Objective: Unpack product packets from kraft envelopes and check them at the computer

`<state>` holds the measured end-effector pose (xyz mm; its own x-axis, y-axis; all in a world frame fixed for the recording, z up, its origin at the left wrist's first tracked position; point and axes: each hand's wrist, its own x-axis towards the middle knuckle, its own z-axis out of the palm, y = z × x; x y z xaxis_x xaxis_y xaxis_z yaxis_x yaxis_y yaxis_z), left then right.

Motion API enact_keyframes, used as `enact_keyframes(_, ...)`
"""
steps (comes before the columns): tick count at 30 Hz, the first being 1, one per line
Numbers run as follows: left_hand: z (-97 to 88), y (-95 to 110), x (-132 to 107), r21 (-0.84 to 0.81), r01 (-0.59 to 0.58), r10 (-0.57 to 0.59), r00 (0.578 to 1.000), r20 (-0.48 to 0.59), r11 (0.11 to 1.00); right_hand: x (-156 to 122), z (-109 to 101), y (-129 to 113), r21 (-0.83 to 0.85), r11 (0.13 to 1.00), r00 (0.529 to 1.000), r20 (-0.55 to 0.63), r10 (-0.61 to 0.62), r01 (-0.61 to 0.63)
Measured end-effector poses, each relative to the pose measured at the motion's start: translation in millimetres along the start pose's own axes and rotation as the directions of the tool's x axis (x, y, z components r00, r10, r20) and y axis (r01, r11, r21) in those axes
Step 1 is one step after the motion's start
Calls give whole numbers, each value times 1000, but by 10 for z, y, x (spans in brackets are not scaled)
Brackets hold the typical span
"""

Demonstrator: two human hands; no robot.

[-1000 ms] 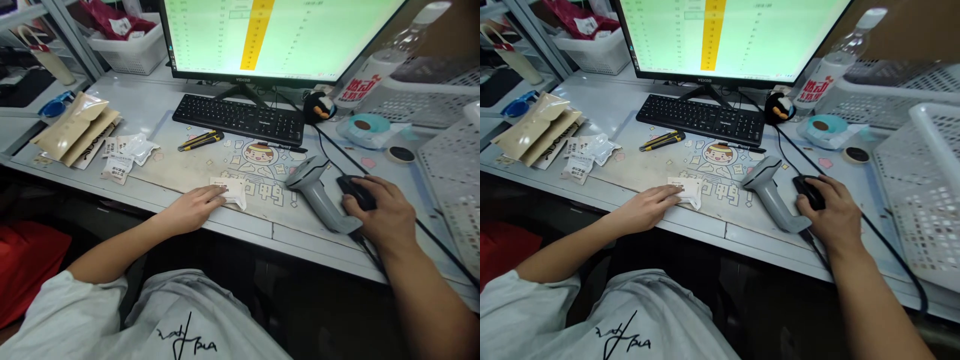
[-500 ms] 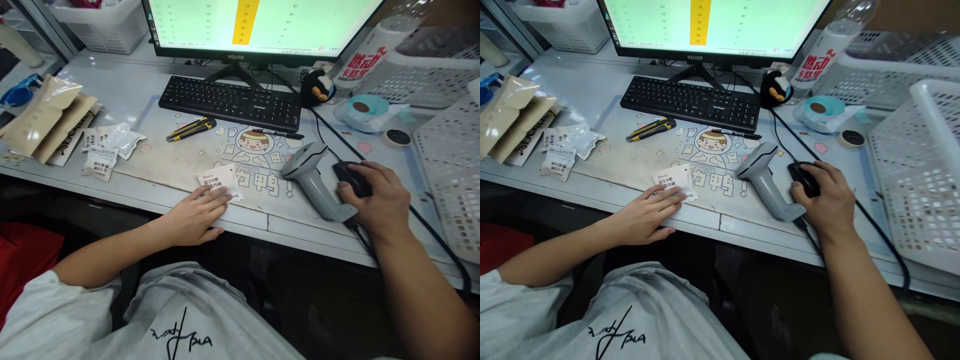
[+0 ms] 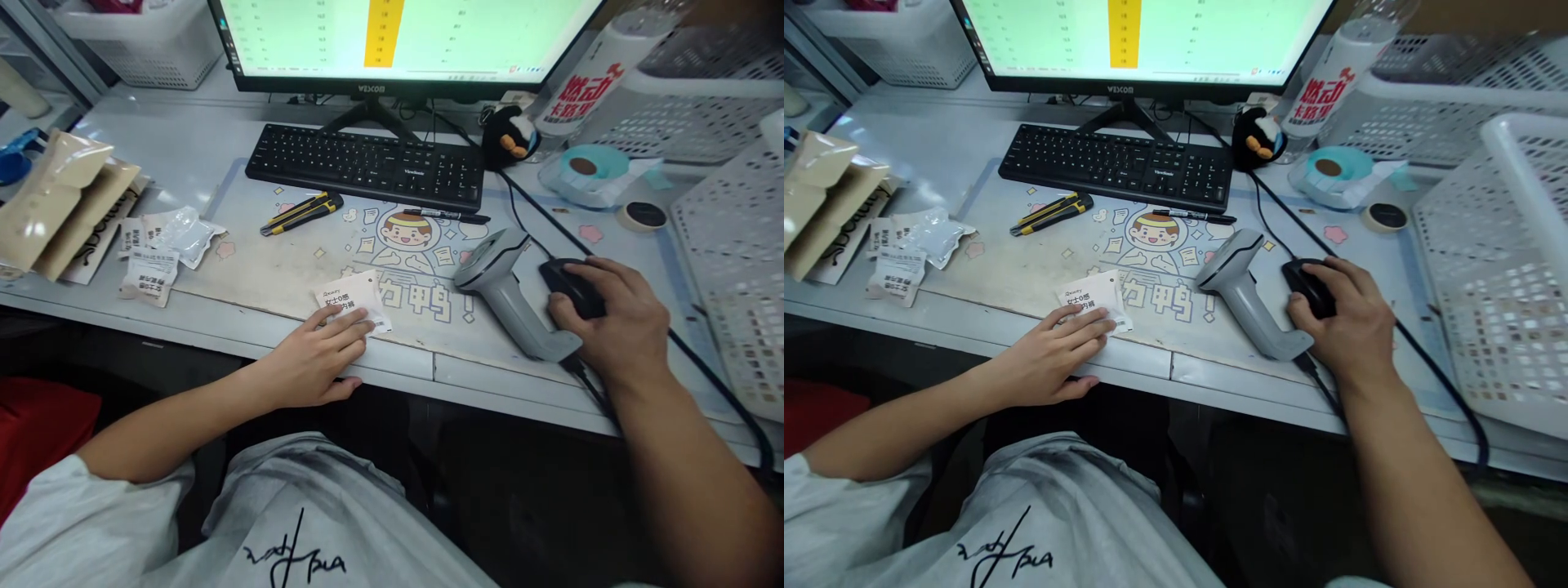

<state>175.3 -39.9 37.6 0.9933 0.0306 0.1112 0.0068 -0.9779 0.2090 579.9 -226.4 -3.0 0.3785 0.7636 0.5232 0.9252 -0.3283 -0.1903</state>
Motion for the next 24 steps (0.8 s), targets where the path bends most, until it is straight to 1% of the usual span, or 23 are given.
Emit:
enact_keyframes(5,11,-9,6,-9,-6,5,1000,-6,1000,-7,-28,-35,23,1000,999,36,16,-17)
enact_keyframes(10,46,-43,18,-43,9,-8,1000,5,999,22,23,22,11,999,999,29,46,-46)
enact_keyframes(14,57,-10,-4,-26,28,-29,999,-34,999,11,-19,96,53,997,999,11,53,-54)
enact_keyframes(16,160,-31,-4,24,15,-13,997,-80,1000,7,10,183,100,994,999,-1,45,-45)
enact_keyframes(17,243,-68,13,68,-6,14,993,-117,998,17,46,237,116,992,999,-27,46,-43)
enact_keyframes(18,336,-119,42,137,-36,60,983,-176,990,35,88,290,136,990,998,-48,34,-28)
enact_keyframes(19,429,-175,78,217,-56,110,963,-244,975,57,127,336,152,988,997,-70,28,-17)
enact_keyframes(21,589,-269,153,343,-46,175,919,-354,938,94,176,395,182,983,994,-103,33,-14)
enact_keyframes(22,646,-297,182,378,-35,194,899,-392,925,104,185,407,195,981,993,-107,43,-22)
enact_keyframes(24,710,-318,216,394,-25,215,869,-446,919,115,184,408,216,975,992,-103,72,-49)
